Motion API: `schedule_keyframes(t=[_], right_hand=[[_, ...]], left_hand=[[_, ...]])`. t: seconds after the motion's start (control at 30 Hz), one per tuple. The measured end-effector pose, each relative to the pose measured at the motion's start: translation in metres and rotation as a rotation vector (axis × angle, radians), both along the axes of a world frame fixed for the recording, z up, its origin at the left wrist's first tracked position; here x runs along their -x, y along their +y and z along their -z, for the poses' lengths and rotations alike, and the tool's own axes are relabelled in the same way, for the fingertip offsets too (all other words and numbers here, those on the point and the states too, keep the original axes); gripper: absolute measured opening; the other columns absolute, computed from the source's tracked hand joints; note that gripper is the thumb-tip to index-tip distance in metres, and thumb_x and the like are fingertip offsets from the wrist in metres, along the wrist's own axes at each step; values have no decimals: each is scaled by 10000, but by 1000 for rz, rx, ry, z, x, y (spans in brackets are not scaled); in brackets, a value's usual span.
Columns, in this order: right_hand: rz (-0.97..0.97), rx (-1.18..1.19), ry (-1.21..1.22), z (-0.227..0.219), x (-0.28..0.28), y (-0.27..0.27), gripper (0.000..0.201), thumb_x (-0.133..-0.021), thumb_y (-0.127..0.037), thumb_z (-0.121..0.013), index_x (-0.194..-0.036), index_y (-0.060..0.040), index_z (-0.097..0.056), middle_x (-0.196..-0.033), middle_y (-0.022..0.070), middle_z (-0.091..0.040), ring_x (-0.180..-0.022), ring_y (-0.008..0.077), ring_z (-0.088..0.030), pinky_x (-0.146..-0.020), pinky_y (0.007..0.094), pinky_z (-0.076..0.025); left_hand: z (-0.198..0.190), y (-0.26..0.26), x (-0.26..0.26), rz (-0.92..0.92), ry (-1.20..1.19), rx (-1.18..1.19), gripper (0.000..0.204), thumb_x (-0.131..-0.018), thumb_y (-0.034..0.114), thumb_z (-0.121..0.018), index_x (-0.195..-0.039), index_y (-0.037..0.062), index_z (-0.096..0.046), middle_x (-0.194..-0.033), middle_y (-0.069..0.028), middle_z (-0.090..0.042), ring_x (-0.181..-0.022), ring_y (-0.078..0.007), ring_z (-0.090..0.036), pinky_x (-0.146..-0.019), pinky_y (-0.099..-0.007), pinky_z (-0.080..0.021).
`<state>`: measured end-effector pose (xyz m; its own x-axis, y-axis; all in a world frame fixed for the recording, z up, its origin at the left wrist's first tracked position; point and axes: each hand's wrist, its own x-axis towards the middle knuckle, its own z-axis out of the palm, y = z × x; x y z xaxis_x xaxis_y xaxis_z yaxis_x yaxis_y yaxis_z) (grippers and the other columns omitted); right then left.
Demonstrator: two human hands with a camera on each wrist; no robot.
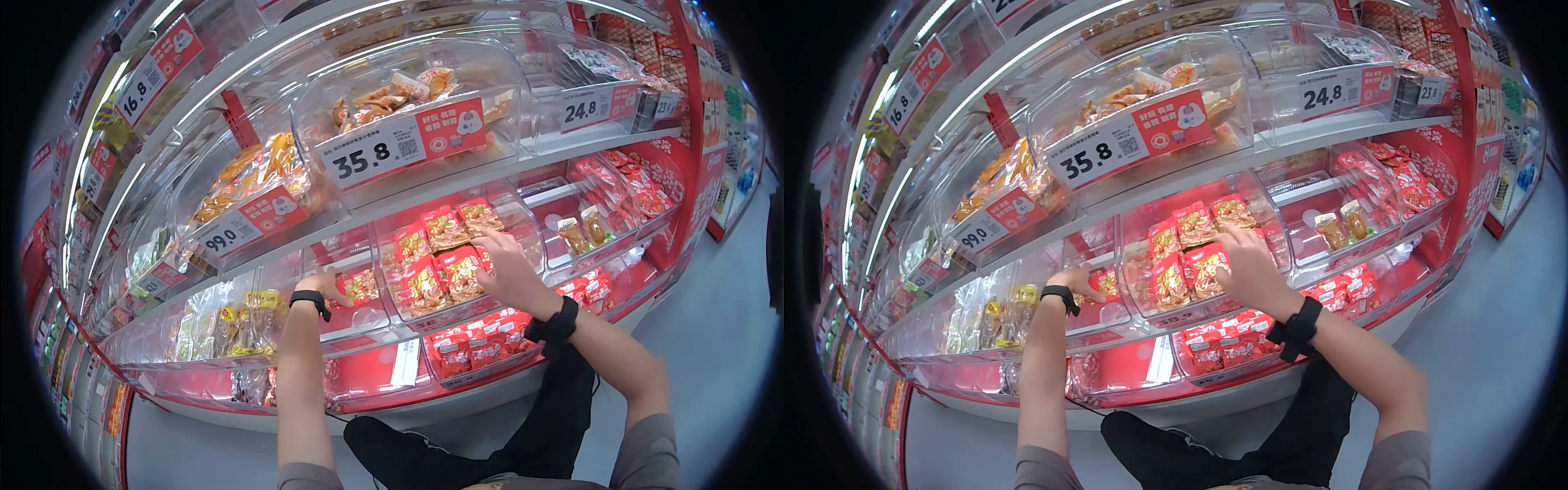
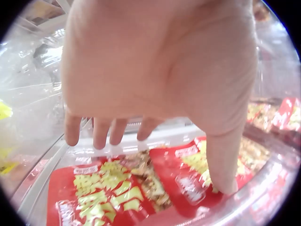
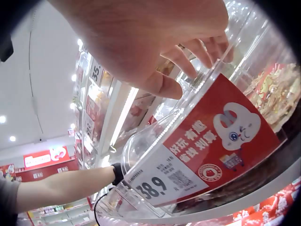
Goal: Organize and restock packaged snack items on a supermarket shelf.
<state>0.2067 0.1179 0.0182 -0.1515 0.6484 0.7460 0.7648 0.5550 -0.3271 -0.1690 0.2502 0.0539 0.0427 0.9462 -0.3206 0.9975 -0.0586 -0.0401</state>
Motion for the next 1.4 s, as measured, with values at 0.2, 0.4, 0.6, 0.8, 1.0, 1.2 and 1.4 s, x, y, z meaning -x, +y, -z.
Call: schedule_keyframes(t=[0.2,0.4,0.6,0.8,1.0,1.2,1.4], right_hand=[[104,-191,-124,8,13,-9,222,-728,-112,-565,-911,12,-548,-1021,180,-545,-963,296,-521,-829,386,-424],[92,-128,-89,14,9,-6,87,-712,-100,-566,-729,-20,-536,-777,116,-541,-799,262,-537,-741,363,-447],[97,-141,-91,15,11,-7,101,-717,-117,-567,-668,-29,-557,-731,120,-568,-760,257,-558,-730,357,-462],[87,-118,-85,16,8,-8,128,-720,-130,-570,-641,-31,-558,-697,115,-572,-738,254,-567,-704,363,-473],[76,-124,-54,18,6,-7,132,-727,-128,-565,-647,-25,-549,-690,119,-562,-716,263,-566,-687,376,-472],[30,-115,-14,17,5,-8,129,-740,-115,-558,-667,-11,-535,-696,123,-546,-718,278,-555,-685,393,-462],[-70,-247,459,4,14,-30,70,-757,-67,-556,-795,-14,-582,-698,120,-526,-769,291,-550,-684,382,-451]], left_hand=[[-6,1,-6,88,-115,5,729,-552,305,-858,-1120,-43,-562,-1015,-193,-640,-932,-277,-625,-788,-363,-497],[-3,8,12,105,-182,120,448,-583,271,-836,-922,26,-676,-701,-37,-633,-612,-152,-585,-607,-302,-482],[-13,-26,1,-21,-279,248,277,-659,284,-793,-808,67,-706,-739,-56,-641,-699,-127,-577,-586,-310,-431],[-28,-48,-25,1,20,307,366,-664,352,-774,-668,20,-620,-577,-28,-548,-570,-131,-514,-528,-323,-391],[-26,-36,3,326,152,177,381,-639,303,-784,-624,-18,-581,-526,-74,-505,-515,-188,-507,-524,-365,-387],[-58,-98,18,281,-27,-664,245,-719,173,-697,-827,-35,-627,-837,-174,-600,-782,-325,-565,-668,-413,-431],[-83,-225,-18,413,-176,-1125,107,-767,38,-609,-826,-51,-604,-809,-162,-574,-740,-298,-549,-687,-362,-415]])
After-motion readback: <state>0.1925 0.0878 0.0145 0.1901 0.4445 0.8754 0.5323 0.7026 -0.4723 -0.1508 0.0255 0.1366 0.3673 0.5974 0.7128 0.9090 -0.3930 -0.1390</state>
